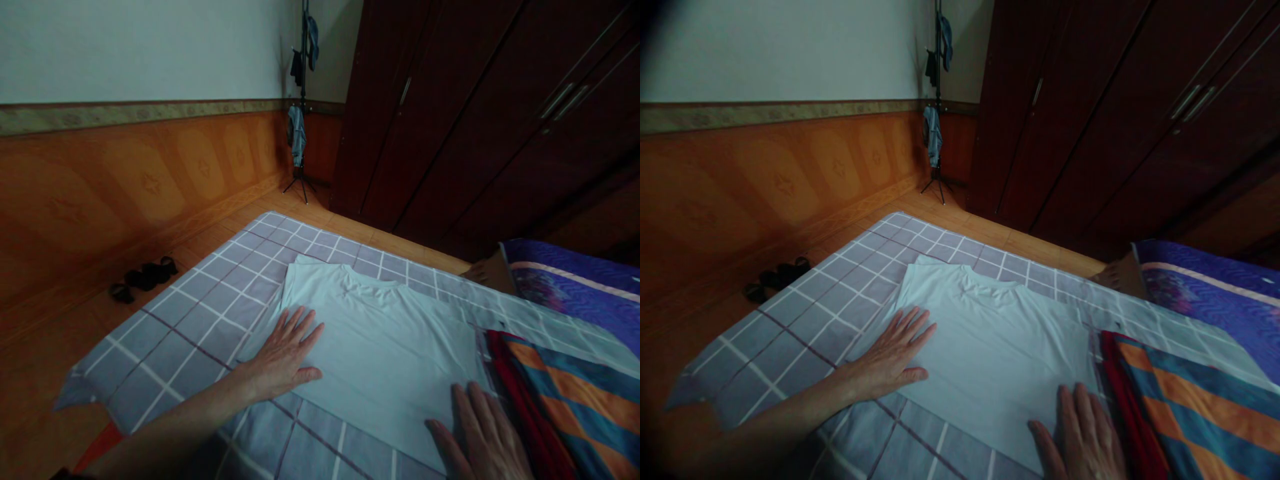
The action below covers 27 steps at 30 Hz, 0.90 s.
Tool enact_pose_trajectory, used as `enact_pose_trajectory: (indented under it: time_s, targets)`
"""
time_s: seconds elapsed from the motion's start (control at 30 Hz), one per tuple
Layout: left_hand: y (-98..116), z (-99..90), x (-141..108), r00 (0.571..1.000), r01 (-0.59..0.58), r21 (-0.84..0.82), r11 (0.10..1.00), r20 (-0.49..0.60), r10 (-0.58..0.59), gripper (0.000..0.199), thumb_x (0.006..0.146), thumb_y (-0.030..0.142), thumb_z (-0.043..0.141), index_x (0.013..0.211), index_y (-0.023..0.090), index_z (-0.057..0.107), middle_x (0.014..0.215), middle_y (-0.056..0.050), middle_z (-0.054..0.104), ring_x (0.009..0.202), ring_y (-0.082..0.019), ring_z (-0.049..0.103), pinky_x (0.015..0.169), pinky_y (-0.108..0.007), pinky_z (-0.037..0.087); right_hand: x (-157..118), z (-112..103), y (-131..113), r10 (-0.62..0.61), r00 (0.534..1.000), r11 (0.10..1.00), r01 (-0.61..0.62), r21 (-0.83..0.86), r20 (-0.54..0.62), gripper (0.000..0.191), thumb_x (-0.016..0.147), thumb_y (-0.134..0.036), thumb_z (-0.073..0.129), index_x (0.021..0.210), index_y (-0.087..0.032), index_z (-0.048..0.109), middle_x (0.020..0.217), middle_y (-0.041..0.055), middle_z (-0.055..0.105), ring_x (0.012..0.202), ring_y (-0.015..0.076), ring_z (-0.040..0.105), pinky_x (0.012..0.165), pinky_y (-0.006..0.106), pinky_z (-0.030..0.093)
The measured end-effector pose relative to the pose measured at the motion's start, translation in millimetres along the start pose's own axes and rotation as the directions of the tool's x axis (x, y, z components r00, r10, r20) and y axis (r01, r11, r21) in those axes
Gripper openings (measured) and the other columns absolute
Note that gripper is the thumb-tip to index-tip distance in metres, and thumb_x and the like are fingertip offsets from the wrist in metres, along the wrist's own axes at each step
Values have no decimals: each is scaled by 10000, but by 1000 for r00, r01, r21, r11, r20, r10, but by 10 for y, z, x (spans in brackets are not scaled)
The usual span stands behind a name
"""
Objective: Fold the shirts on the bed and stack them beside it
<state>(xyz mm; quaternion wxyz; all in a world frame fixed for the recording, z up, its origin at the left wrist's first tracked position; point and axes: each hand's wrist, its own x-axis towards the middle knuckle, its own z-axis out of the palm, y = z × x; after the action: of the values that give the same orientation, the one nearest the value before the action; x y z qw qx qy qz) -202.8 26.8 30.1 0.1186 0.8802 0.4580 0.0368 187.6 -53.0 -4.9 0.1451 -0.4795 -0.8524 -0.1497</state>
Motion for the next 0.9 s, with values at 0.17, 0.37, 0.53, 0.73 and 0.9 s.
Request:
enact_pose_trajectory:
  time_s: [0.17, 0.37, 0.53, 0.73, 0.9]
  targets:
    - [-146, -71, 173, 999, 5, 56, 998, -48, -3, 736, 895, 617, 381, 1484, 230, 167, 1553, -96, 120, 1427, -284, 18, 1134, -527, 55, 883, 70, -815, 89, 994, 992, -95, 82, 69, 666, 899, -476, 467, 1450, -156, 273, 1514, 167, 238, 1387, 344, 191, 1042, 538, 331]
    - [-368, 57, 226, 991, 61, 95, 994, -125, -49, 669, 915, 576, 373, 1478, 259, 201, 1555, -72, 137, 1424, -306, 38, 1123, -542, 85, 1560, 257, -1001, -53, 976, 984, 15, 176, 212, 631, 911, -523, 433, 1409, -139, 380, 1477, 163, 325, 1371, 324, 251, 1082, 498, 267]
    - [-379, 98, 205, 990, 52, 103, 993, -134, -38, 685, 912, 565, 387, 1484, 247, 185, 1557, -82, 109, 1423, -310, 29, 1126, -539, 76, 1180, 358, -222, 249, 950, 968, -249, -26, 190, 623, 931, -533, 361, 1386, -110, 407, 1455, 165, 368, 1358, 309, 282, 1070, 501, 267]
    - [-360, 74, 198, 992, 62, 96, 993, -120, -50, 704, 897, 569, 419, 1482, 249, 192, 1556, -93, 102, 1422, -317, 28, 1122, -543, 68, 702, 247, 196, 483, 868, 866, -456, -204, 114, 600, 929, -484, 365, 1327, -45, 459, 1390, 239, 417, 1316, 380, 322, 1010, 547, 317]
    - [-255, -121, 477, 997, -41, 85, 996, -63, 46, 668, 910, 571, 389, 1471, 250, 222, 1540, -84, 195, 1426, -274, 69, 1129, -518, 42, 1183, 205, -352, 338, 932, 940, -328, -93, 130, 549, 921, -449, 427, 1338, -94, 463, 1440, 207, 364, 1334, 367, 300, 1037, 517, 300]
